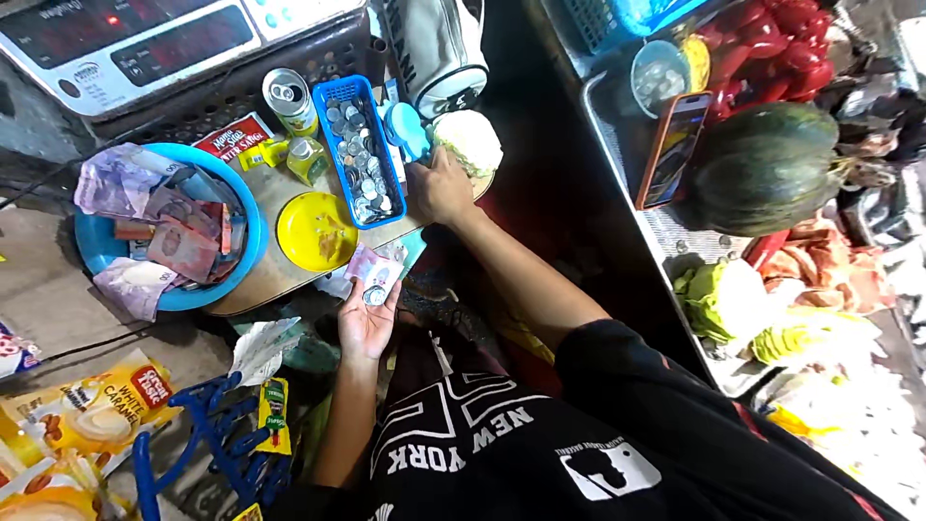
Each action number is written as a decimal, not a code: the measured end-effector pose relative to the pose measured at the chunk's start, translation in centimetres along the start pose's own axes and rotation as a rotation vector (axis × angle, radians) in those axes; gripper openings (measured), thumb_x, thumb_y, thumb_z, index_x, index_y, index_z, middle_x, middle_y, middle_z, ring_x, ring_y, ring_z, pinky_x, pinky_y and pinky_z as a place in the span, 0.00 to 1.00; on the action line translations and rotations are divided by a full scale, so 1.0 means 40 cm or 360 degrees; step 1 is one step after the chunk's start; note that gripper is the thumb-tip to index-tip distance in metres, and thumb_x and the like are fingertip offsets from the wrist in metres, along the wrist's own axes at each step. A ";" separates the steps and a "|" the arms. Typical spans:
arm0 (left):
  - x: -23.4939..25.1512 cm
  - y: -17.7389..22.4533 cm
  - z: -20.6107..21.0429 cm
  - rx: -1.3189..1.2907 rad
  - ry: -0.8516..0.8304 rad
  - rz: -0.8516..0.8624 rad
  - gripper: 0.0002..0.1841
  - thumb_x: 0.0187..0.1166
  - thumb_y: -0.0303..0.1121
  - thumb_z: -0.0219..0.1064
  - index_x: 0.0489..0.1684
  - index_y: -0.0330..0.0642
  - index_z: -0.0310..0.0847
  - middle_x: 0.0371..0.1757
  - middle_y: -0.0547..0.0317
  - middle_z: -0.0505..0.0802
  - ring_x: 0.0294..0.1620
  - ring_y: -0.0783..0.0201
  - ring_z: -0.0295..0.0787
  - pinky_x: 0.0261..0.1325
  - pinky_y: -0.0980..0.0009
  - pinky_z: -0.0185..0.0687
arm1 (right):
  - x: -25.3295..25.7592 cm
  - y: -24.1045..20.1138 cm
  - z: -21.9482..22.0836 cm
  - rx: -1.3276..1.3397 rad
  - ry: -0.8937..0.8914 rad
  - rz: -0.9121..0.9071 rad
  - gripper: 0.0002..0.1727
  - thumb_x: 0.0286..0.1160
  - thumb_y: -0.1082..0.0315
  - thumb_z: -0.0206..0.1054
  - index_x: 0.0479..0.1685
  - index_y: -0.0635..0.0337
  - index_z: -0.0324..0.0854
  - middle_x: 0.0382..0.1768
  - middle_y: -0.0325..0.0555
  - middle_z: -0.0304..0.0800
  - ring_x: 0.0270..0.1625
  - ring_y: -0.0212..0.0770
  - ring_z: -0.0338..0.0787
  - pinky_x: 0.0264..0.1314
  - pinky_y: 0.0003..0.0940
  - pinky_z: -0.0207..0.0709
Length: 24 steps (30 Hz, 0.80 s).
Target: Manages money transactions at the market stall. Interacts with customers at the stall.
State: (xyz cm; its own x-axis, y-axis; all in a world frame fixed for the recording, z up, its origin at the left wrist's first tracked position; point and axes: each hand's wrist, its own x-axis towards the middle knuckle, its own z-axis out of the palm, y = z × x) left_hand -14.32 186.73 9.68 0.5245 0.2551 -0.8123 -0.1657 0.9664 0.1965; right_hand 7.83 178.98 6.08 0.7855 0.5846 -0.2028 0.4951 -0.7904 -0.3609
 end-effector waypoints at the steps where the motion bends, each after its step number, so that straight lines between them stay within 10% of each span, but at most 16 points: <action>1: -0.002 0.002 -0.003 -0.0013 -0.0015 0.0005 0.21 0.96 0.40 0.37 0.70 0.39 0.69 0.56 0.42 0.89 0.53 0.50 0.93 0.54 0.58 0.92 | -0.001 -0.007 0.009 -0.0064 -0.0023 0.0012 0.21 0.77 0.61 0.64 0.68 0.53 0.85 0.68 0.70 0.75 0.71 0.68 0.78 0.60 0.63 0.78; 8: -0.008 0.010 -0.030 -0.0055 -0.0052 0.0017 0.20 0.96 0.40 0.37 0.69 0.38 0.70 0.56 0.42 0.89 0.53 0.50 0.93 0.54 0.58 0.92 | -0.153 -0.019 0.074 0.0116 0.0017 -0.0012 0.28 0.69 0.75 0.63 0.73 0.52 0.84 0.60 0.69 0.80 0.62 0.66 0.83 0.54 0.58 0.81; 13: -0.008 -0.009 -0.031 -0.0054 -0.0077 -0.0003 0.20 0.96 0.39 0.37 0.70 0.39 0.69 0.58 0.42 0.88 0.54 0.50 0.93 0.55 0.56 0.92 | -0.176 0.032 0.118 0.0122 0.0062 -0.0184 0.36 0.73 0.51 0.74 0.83 0.50 0.74 0.62 0.67 0.80 0.63 0.64 0.83 0.59 0.56 0.81; 19: -0.018 -0.029 -0.028 0.0017 -0.0052 -0.0010 0.20 0.96 0.40 0.38 0.70 0.39 0.69 0.57 0.42 0.89 0.54 0.50 0.93 0.54 0.56 0.92 | -0.202 0.077 0.169 0.0277 0.0562 -0.0544 0.10 0.78 0.73 0.64 0.48 0.57 0.92 0.45 0.64 0.89 0.49 0.63 0.91 0.48 0.56 0.86; 24: -0.040 -0.054 -0.032 0.0146 -0.0032 0.0063 0.19 0.96 0.39 0.38 0.68 0.40 0.69 0.56 0.46 0.89 0.54 0.52 0.93 0.54 0.56 0.92 | -0.227 0.059 0.108 0.0634 0.0520 -0.0396 0.07 0.75 0.72 0.69 0.43 0.63 0.91 0.46 0.62 0.87 0.50 0.59 0.90 0.49 0.55 0.86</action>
State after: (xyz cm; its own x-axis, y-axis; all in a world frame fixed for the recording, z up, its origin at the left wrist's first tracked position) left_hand -15.85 184.20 9.85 0.5357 0.2927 -0.7920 -0.1097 0.9542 0.2785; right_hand 0.26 172.61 3.14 0.7684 0.6075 0.2015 0.5516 -0.4689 -0.6899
